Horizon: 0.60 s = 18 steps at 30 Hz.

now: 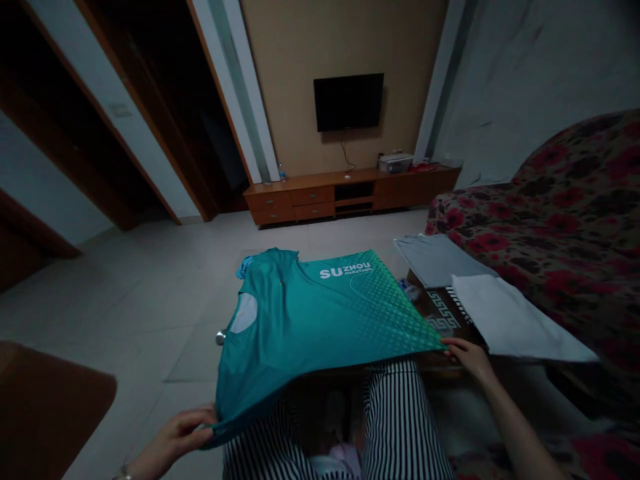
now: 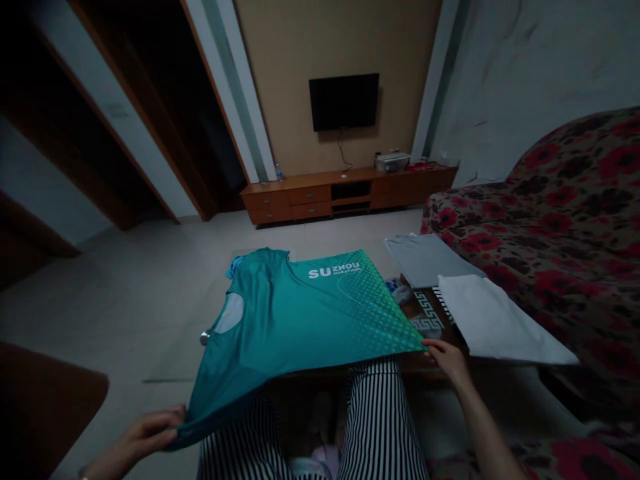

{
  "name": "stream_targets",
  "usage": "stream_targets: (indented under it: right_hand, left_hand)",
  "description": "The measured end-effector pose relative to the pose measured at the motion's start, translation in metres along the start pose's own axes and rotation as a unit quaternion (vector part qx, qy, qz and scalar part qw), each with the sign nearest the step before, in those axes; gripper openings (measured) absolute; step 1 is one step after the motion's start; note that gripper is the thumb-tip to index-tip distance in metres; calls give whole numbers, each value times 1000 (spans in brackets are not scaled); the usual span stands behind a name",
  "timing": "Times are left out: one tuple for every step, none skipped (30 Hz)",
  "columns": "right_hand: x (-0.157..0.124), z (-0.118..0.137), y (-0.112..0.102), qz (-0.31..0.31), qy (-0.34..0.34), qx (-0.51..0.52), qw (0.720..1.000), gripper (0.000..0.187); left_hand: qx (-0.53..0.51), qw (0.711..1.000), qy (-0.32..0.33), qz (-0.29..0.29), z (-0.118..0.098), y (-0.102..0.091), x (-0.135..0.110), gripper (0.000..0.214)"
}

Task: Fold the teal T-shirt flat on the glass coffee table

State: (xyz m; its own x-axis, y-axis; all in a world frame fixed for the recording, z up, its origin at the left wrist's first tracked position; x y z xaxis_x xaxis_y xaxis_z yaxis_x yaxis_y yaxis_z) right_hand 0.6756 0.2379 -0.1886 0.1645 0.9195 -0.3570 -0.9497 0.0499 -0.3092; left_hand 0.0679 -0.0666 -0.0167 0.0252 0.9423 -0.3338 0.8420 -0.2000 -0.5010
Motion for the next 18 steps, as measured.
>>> stream_targets:
  right_hand:
    - [0,-6,-4,-5,3,3,1000,29]
    - [0,-13,-6,-9,7,1,1000,30]
    - [0,-19,-8,-9,11,-6,1000,32]
    - [-1,-24,-9,-9,13,-18,1000,34]
    - [-2,-28,-9,-9,11,-33,999,36]
    - [-4,-29,-9,-12,4,-51,999,37]
    - [-7,-30,-9,-19,-5,-69,997,39]
    - [-10,-29,-9,-30,-13,-84,996,41]
    - [-13,-28,-9,-45,-20,-94,994,43]
    - [-16,-26,-9,-58,-26,-98,993,46]
    - [-18,-25,-9,-68,-31,-98,992,49]
    - [-19,-23,-8,-76,-34,-98,992,52]
    - [-19,-23,-8,-82,-36,-103,991,53]
    - [-18,-24,-8,-87,-37,-113,989,53]
    - [-15,-25,-9,-90,-36,-130,987,53]
    - [-10,-29,-9,-92,-31,-154,983,52]
    - [-5,-33,-10,-93,-27,-182,979,52]
    - [2,-37,-11,-93,-28,-210,973,51]
  left_hand:
    - [-7,1000,15,23,-2,7,0,41]
    - [-14,999,26,42,-1,14,1,40]
    - [-23,998,30,52,3,20,2,40]
    - [-34,998,24,48,11,24,4,41]
    - [-45,999,8,29,22,26,7,43]
    - [-56,998,-15,-4,37,27,10,45]
    - [-67,996,-42,-49,53,26,14,47]
    - [-81,990,-68,-98,69,26,17,49]
    - [-101,980,-92,-145,86,26,19,53]
    - [-122,967,-114,-191,101,27,22,58]
    - [-146,952,-137,-233,116,28,23,63]
    - [-167,933,-160,-275,129,30,24,68]
    - [-186,913,-179,-315,139,32,25,72]
    - [-201,894,-192,-352,148,33,25,74]
    - [-211,876,-197,-385,154,33,25,74]
    - [-220,863,-196,-410,159,34,26,73]
    - [-227,854,-190,-428,162,33,28,71]
    - [-232,848,-183,-439,164,33,31,67]
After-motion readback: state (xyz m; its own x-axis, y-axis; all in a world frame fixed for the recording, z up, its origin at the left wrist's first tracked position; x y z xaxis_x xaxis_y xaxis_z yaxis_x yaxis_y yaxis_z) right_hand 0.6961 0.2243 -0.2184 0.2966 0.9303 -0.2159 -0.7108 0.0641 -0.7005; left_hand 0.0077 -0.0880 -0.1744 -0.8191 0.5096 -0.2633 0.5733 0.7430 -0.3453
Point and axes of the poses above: each hand's wrist, its own x-axis towards the middle knuckle, its own y-axis out of the palm, z = x × y, the point moved 6 cm from there along x, towards the middle knuckle, and after that the axes turned 5 degrees about y, right-handed, at the moved point
